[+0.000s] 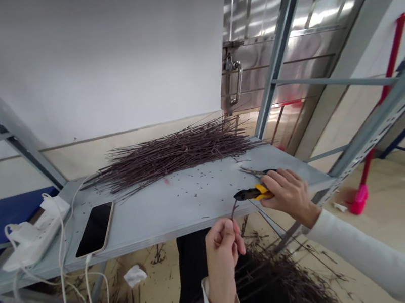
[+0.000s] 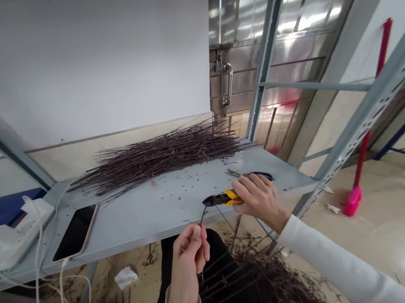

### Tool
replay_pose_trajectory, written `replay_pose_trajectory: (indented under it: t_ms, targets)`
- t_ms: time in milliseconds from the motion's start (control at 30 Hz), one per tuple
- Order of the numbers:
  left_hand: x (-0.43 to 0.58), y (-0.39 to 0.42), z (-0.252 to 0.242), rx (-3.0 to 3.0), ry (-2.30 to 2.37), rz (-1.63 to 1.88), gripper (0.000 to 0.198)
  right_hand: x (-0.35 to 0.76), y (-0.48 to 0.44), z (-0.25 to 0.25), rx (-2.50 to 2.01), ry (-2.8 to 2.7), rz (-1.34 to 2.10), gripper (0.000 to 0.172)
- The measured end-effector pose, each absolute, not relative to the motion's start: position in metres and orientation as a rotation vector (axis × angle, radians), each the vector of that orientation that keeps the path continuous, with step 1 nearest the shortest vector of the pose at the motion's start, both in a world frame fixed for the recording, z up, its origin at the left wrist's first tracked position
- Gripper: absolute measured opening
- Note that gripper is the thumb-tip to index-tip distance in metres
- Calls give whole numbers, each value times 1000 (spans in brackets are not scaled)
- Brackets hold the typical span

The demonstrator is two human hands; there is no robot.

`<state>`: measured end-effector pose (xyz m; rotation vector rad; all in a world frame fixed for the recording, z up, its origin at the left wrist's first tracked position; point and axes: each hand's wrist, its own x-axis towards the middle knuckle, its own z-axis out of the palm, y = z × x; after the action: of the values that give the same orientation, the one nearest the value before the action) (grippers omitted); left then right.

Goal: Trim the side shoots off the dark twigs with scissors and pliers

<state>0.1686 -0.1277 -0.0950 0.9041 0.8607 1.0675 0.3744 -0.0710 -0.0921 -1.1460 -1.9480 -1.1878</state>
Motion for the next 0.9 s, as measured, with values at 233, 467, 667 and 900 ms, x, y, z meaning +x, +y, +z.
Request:
replay_pose_trajectory:
  t_ms: [233,467,667,900]
  targets:
    - [172,-125,-104,953,938,1189,47,344,-84,-109,-1505,-1938,-240,11]
    - [165,-119,-113,1058,928,1171,48,330,-107,-93,-1464,-1800,791,14]
    - [156,-113,-115,1069,985,1282,48,331,-124,-78,-1166,-1563,1726,18]
    - [151,-112,-114,1136,984,1319,46,338,-126,-84,-791,-1205,2397,23]
